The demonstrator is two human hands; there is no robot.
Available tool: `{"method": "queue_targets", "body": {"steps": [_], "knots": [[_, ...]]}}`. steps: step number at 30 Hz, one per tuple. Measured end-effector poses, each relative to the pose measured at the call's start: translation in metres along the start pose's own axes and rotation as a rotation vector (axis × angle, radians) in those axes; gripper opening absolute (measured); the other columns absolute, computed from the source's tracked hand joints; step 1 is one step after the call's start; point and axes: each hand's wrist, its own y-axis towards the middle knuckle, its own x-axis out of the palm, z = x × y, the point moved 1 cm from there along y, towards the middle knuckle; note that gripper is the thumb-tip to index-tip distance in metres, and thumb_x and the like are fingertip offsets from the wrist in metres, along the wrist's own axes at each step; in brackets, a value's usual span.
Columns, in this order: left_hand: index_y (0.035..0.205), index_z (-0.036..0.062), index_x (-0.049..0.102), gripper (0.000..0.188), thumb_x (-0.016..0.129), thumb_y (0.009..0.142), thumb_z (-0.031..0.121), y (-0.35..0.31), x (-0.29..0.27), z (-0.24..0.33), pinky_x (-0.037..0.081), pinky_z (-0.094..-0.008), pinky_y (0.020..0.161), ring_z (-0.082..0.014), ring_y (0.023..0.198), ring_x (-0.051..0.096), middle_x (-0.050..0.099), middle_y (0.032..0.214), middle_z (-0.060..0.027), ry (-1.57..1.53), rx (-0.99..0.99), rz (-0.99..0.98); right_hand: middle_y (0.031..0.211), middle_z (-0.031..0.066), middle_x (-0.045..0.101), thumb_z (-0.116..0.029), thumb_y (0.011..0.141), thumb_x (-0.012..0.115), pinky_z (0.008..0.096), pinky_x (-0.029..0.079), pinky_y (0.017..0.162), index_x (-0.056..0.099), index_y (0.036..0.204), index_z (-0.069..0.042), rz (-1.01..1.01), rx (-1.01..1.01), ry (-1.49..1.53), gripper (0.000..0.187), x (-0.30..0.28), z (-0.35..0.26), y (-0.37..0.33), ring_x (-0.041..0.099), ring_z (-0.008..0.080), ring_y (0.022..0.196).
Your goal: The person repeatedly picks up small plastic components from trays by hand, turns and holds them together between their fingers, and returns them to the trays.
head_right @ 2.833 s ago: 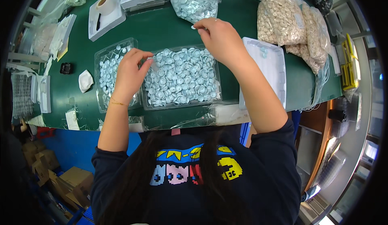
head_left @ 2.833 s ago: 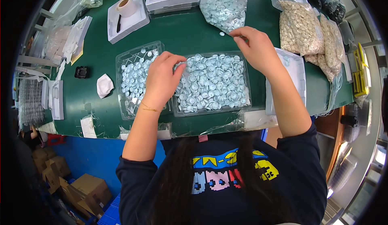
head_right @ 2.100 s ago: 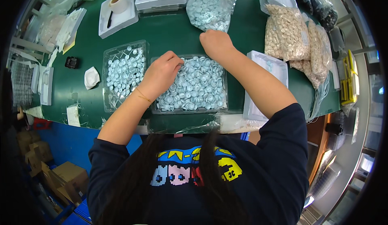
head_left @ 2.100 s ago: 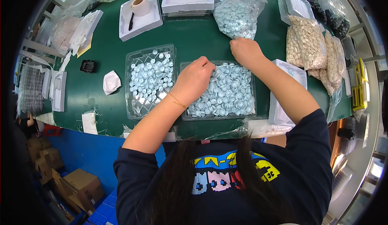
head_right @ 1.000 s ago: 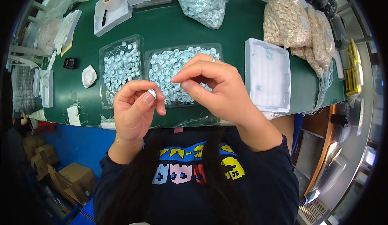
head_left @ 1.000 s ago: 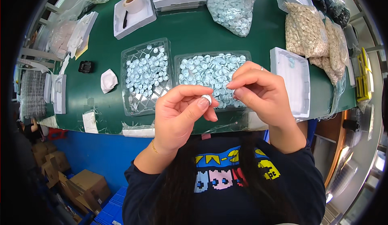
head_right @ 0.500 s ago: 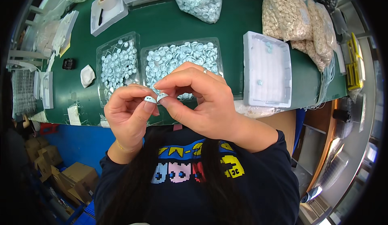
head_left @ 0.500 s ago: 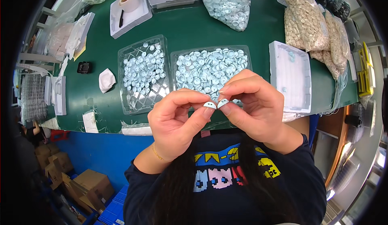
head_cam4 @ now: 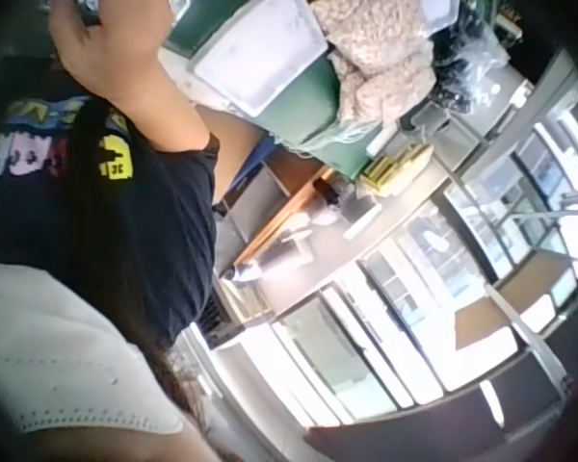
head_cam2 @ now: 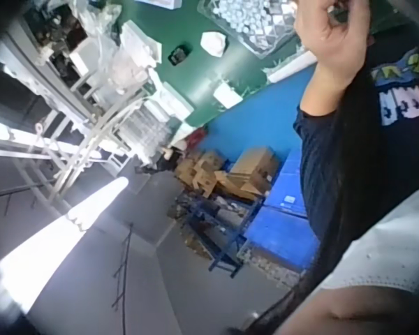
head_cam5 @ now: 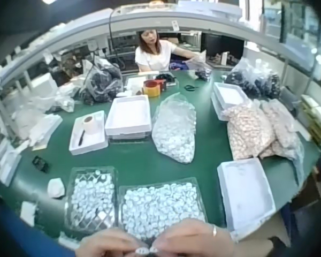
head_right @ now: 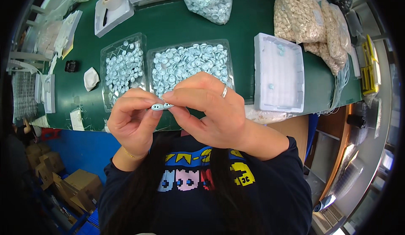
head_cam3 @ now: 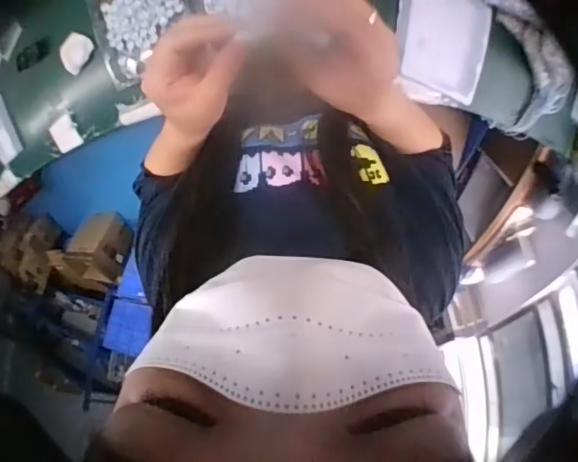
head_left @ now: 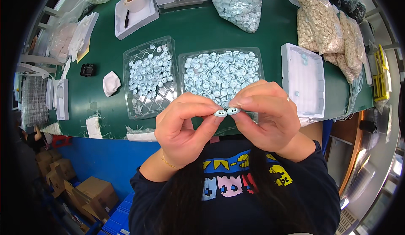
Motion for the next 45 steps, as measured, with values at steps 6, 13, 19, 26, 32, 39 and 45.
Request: {"method": "queue_targets", "body": {"steps": [6,13,19,26,32,39,45], "knots": [[0.085,-0.0038,0.058,0.021,0.066,0.068,-0.012,-0.001,-0.003,-0.003,0.046,-0.0247,0.06,-0.0173,0.07,0.058,0.062,0.081,-0.013,0.048,0.074,-0.026,0.08,0.0082,0.059,0.012,0.061,0.069,0.0267,0.047,0.055,0.058,0.095,-0.002,0.025,-0.095,-0.032,0.038,0.002,0.001,-0.001,0.058,0.0194,0.066],[0.086,-0.0037,0.057,0.02,0.066,0.07,-0.012,-0.001,-0.004,-0.004,0.047,-0.0246,0.061,-0.0168,0.071,0.058,0.061,0.081,-0.0131,0.024,0.065,-0.028,0.08,0.0092,0.059,0.01,0.062,0.07,0.0257,0.047,0.055,0.058,0.094,-0.002,0.018,-0.076,-0.014,0.036,0.0,-0.001,-0.003,0.058,0.019,0.066],[0.088,-0.0034,0.056,0.009,0.061,0.081,-0.001,0.0,-0.005,-0.009,0.044,-0.0223,0.061,-0.0122,0.069,0.054,0.06,0.082,-0.0112,-0.488,-0.384,-0.053,0.086,0.0121,0.061,0.006,0.074,0.066,0.0268,0.053,0.066,0.055,0.092,0.002,0.046,0.531,0.657,0.021,0.001,0.004,-0.01,0.062,0.0182,0.077],[0.092,0.0011,0.055,0.012,0.055,0.088,0.012,-0.003,0.0,-0.016,0.041,-0.0224,0.061,-0.0103,0.067,0.05,0.058,0.079,-0.0061,-0.88,-0.649,-0.103,0.089,0.0146,0.061,0.002,0.082,0.059,0.0299,0.055,0.071,0.05,0.1,0.001,0.114,0.932,1.2,0.02,0.003,0.009,-0.01,0.063,0.0196,0.079],[0.094,0.0017,0.055,0.013,0.055,0.088,0.014,-0.003,-0.001,-0.02,0.041,-0.0225,0.061,-0.0108,0.067,0.049,0.057,0.078,-0.0051,-0.913,-0.651,-0.133,0.089,0.0142,0.062,0.0,0.084,0.058,0.03,0.055,0.07,0.05,0.099,-0.001,0.101,1.006,1.243,0.017,0.003,0.011,-0.01,0.064,0.0196,0.078],[0.096,0.0019,0.056,0.014,0.054,0.089,0.014,-0.002,-0.001,-0.021,0.041,-0.0221,0.062,-0.0108,0.067,0.05,0.056,0.077,-0.0047,-0.957,-0.681,-0.116,0.089,0.0139,0.063,-0.001,0.084,0.058,0.0294,0.055,0.069,0.051,0.098,-0.002,0.104,1.037,1.272,0.016,0.004,0.011,-0.01,0.064,0.0186,0.078],[0.096,0.0018,0.056,0.014,0.054,0.089,0.014,-0.004,-0.001,-0.023,0.041,-0.0219,0.06,-0.0106,0.066,0.05,0.057,0.077,-0.005,-0.947,-0.66,-0.122,0.089,0.014,0.063,-0.001,0.084,0.058,0.029,0.055,0.069,0.051,0.097,-0.001,0.108,1.034,1.275,0.015,0.005,0.012,-0.01,0.064,0.0182,0.078]]}}
